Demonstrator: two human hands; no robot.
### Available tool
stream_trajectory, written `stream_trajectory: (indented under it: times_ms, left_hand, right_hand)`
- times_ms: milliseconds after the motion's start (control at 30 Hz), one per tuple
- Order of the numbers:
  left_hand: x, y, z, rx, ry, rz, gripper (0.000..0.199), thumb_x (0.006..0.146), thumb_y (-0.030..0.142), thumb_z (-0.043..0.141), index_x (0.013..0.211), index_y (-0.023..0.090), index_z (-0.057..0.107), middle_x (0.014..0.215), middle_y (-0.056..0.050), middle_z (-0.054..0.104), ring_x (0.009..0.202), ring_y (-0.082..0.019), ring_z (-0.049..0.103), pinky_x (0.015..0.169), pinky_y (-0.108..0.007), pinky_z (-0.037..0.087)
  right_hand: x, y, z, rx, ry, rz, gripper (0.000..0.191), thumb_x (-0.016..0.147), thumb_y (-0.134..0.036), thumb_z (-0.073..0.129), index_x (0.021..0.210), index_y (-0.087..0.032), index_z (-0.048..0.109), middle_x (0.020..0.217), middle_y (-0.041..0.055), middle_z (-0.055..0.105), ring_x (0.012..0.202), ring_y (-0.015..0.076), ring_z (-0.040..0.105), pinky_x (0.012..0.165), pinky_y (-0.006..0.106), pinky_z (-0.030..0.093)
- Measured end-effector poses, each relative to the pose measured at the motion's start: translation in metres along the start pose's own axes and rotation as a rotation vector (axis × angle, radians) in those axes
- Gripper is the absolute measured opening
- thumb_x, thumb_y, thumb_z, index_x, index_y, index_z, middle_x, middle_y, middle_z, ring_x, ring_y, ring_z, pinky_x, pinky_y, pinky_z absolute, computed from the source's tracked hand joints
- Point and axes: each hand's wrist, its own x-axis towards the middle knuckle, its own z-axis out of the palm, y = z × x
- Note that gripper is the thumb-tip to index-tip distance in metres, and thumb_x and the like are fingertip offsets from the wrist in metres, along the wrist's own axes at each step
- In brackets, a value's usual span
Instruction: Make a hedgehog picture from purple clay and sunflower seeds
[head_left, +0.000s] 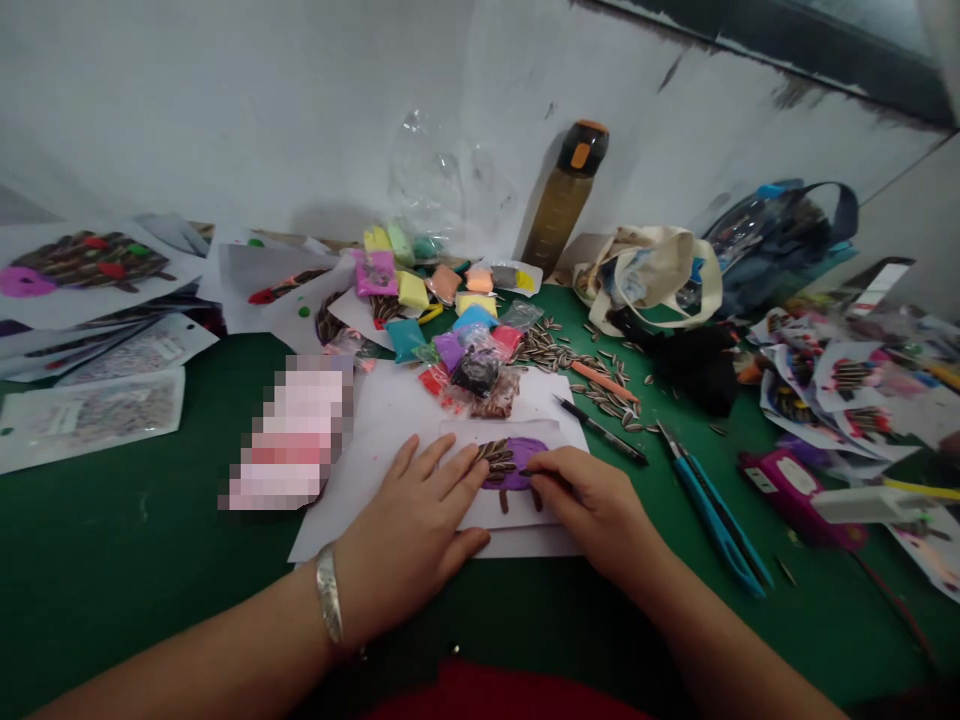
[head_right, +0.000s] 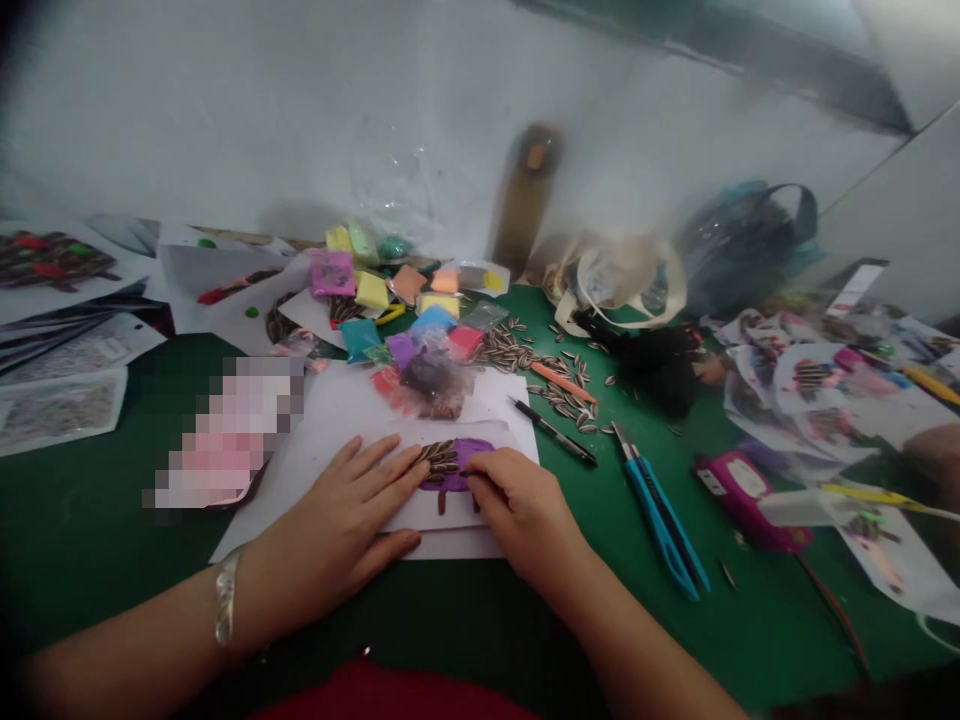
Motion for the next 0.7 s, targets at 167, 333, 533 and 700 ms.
stream_trajectory:
  times_ms: [167, 333, 533, 700]
  left_hand:
    - [0.000, 0.000, 0.001, 0.022, -0.009, 0.010, 0.052, 0.090, 0.042, 0.052, 0.135, 0.018, 0.047, 0.141, -0.010, 0.047, 0.132, -0.034, 0.036, 0.108, -0.058, 0.025]
    - [0.000, 0.000, 0.002, -0.003, 0.027, 0.012, 0.050, 0.090, 0.042, 0.052, 0.134, 0.018, 0.049, 0.139, -0.010, 0.049, 0.131, -0.034, 0.038, 0.107, -0.058, 0.026]
    - [0.000, 0.000, 0.002, -0.006, 0.032, 0.012, 0.049, 0.090, 0.041, 0.053, 0.132, 0.018, 0.050, 0.138, -0.010, 0.050, 0.130, -0.035, 0.038, 0.107, -0.058, 0.026]
    - [0.000, 0.000, 0.003, -0.020, 0.053, 0.009, 0.048, 0.090, 0.041, 0.052, 0.132, 0.018, 0.050, 0.138, -0.011, 0.050, 0.131, -0.034, 0.038, 0.107, -0.059, 0.026]
  right_hand:
    - [0.000, 0.000, 0.007, 0.007, -0.007, -0.030, 0.016, 0.089, -0.020, 0.051, 0.099, -0.022, 0.063, 0.091, 0.0021, 0.066, 0.084, 0.0149, 0.060, 0.076, 0.028, 0.047]
    - [0.001, -0.001, 0.009, -0.040, 0.002, -0.049, 0.015, 0.089, -0.020, 0.051, 0.096, -0.021, 0.064, 0.086, 0.0026, 0.063, 0.082, 0.0158, 0.058, 0.074, 0.030, 0.047]
    - [0.002, -0.002, 0.012, -0.098, 0.027, -0.071, 0.017, 0.091, -0.020, 0.047, 0.097, -0.020, 0.064, 0.086, 0.0050, 0.062, 0.082, 0.0172, 0.056, 0.075, 0.032, 0.048]
    - [0.002, -0.003, 0.015, -0.131, 0.019, -0.087, 0.018, 0.091, -0.020, 0.046, 0.094, -0.020, 0.064, 0.085, 0.0053, 0.061, 0.082, 0.0179, 0.056, 0.074, 0.032, 0.048]
